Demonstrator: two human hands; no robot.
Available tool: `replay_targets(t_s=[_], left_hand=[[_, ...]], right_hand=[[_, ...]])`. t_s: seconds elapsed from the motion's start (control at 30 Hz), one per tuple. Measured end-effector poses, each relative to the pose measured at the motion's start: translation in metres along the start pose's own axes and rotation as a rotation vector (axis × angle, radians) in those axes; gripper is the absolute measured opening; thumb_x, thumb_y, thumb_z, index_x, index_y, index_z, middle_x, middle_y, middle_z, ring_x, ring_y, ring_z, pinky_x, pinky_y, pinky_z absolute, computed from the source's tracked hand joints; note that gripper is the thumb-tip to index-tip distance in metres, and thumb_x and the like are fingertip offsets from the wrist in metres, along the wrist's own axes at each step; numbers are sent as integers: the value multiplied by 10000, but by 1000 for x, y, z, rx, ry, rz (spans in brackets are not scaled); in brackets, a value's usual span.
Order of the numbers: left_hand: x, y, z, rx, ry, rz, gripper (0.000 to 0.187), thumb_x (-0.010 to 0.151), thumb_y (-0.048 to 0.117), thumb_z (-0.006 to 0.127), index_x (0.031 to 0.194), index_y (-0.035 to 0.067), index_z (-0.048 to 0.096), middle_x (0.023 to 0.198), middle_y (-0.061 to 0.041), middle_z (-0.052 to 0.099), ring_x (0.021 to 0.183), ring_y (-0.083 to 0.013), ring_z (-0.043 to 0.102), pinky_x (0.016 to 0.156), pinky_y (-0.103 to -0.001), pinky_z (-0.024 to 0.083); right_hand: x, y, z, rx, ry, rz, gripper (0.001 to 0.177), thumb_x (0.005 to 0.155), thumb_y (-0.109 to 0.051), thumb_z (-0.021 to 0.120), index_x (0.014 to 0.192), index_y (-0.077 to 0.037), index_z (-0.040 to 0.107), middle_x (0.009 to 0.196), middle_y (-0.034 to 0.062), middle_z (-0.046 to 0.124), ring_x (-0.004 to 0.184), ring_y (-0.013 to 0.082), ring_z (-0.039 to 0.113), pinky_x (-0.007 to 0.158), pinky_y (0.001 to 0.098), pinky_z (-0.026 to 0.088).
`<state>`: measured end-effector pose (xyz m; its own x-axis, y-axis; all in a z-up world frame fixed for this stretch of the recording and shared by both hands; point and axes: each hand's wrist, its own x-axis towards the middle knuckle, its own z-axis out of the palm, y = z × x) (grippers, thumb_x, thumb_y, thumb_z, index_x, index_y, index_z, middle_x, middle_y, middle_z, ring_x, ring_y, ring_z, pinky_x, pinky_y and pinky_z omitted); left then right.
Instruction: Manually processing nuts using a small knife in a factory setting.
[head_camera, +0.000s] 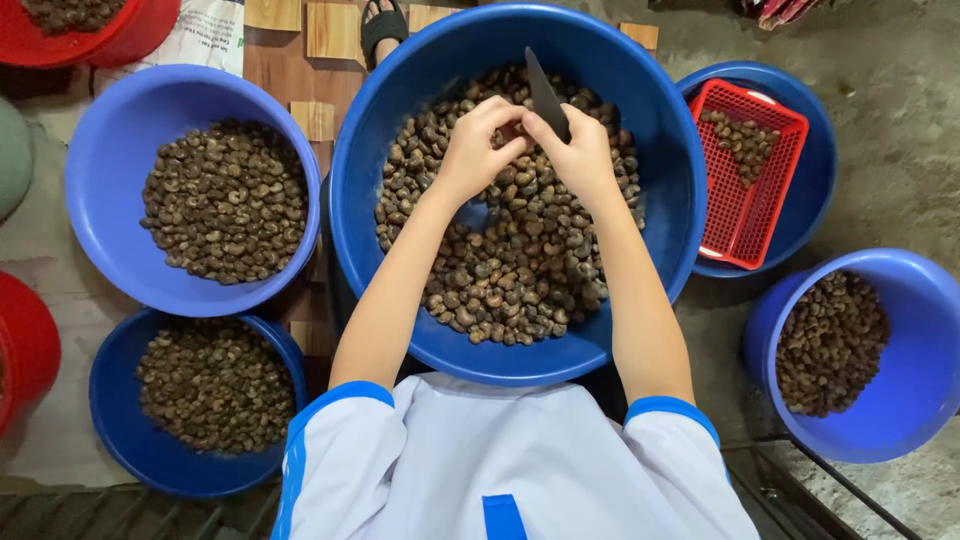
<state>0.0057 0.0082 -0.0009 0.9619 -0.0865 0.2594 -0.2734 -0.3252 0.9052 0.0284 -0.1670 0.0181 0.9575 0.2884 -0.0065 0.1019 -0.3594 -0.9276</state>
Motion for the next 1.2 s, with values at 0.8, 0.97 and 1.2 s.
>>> replay_targets(t_s=[0.8, 0.97, 1.2], left_hand=[[-7, -1, -1, -167, -238, -127, 236, 1130, 294, 458, 1115, 106, 599, 901, -86, 739, 659, -179, 693, 635, -323, 567], [-6, 6, -3, -384, -325, -164, 327, 1148, 300, 383, 1133, 76, 620, 859, -89, 733, 604, -150, 661, 573, -288, 552], [2, -12, -4, -378, -69, -93, 373, 1144, 255, 349, 960, 82, 625, 601, -31, 605, 487, -125, 596, 497, -244, 503]], right_hand=[[1, 3, -24, 226, -116, 184, 310, 1106, -290, 653, 847, -120, 632, 611, -63, 490, 525, -7, 440, 464, 176, 327], [2, 4, -23, 347, -108, 176, 288, 1090, -239, 672, 840, -98, 640, 602, -88, 449, 484, -34, 401, 448, 156, 285], [-7, -1, -5, -412, 155, -285, 403, 1165, -397, 506, 908, -93, 570, 549, 143, 537, 533, 382, 619, 464, 409, 419]])
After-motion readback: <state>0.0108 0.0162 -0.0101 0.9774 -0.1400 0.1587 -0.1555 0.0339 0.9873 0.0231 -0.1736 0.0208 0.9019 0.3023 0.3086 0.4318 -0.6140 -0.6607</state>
